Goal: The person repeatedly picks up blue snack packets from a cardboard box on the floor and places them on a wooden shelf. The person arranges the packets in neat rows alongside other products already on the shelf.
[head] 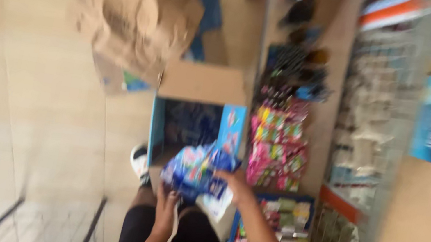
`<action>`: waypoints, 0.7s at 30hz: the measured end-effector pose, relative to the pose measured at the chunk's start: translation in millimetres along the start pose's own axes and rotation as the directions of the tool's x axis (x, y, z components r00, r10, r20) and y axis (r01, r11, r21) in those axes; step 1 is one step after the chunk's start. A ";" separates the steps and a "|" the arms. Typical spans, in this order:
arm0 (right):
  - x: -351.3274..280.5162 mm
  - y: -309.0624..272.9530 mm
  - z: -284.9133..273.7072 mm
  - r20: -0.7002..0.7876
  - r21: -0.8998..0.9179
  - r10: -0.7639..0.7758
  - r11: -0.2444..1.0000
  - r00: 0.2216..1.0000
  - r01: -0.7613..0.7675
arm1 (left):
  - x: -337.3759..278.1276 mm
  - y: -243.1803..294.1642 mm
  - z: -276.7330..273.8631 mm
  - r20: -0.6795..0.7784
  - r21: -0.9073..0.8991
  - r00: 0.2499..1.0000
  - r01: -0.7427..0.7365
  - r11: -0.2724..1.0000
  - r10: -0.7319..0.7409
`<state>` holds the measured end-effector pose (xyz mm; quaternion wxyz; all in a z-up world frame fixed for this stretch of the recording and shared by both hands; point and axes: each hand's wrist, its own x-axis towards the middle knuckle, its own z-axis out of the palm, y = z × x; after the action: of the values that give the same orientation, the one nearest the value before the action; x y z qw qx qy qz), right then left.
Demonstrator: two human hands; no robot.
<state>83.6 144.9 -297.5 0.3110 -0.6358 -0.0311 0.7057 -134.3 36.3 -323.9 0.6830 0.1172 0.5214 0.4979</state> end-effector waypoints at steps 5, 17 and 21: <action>-114.4 -34.2 10.8 0.128 -0.047 -0.134 0.989 0.983 0.141 | -33.4 83.2 48.9 0.226 -0.343 0.961 0.233 0.910 -0.161; -243.6 -88.9 26.9 0.038 0.005 -0.441 0.898 0.897 0.441 | -74.4 173.2 135.8 0.524 -0.114 0.733 0.565 0.817 -0.434; -266.6 -89.4 46.3 -0.031 0.123 -0.582 0.804 0.812 0.581 | -69.8 226.9 156.6 0.600 -0.043 0.729 0.440 0.897 -0.329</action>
<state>76.4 105.4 -15.3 0.5518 -0.5718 -0.1808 0.5795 -128.3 144.7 -61.1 0.9046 0.0886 0.2538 0.3308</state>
